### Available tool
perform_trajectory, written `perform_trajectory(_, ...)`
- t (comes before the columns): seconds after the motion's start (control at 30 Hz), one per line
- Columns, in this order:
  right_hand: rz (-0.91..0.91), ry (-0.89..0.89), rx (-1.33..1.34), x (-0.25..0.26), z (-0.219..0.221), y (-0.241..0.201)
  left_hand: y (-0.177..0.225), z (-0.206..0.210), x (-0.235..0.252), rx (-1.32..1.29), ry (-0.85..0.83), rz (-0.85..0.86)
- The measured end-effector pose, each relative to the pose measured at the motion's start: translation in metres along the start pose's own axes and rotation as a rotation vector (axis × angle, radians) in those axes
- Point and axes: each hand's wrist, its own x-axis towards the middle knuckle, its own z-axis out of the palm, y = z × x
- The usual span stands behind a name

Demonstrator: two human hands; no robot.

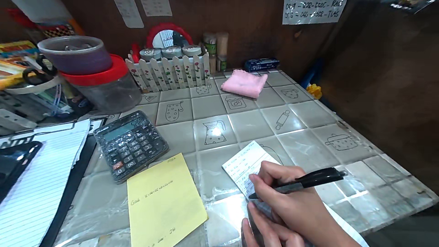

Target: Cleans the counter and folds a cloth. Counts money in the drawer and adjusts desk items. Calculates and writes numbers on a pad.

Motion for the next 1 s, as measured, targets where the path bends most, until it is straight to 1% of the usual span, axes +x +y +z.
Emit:
perform_trajectory(0.1,0.022,0.027,0.000,0.0003,0.0001,-0.0001,0.0017,0.0049,0.0003,0.006,0.070,-0.028)
perform_trajectory(0.53,0.021,0.053,-0.023,0.0008,0.0016,-0.0015,0.0008,0.0038,-0.0003,0.007,0.049,-0.013)
perform_trajectory(0.7,0.023,0.079,-0.018,0.0017,0.0019,-0.0004,0.0007,0.0020,-0.0006,0.054,0.019,0.000)
perform_trajectory(1.0,0.017,0.073,-0.038,0.0018,0.0015,-0.0009,0.0002,0.0019,-0.0008,0.033,0.016,-0.002)
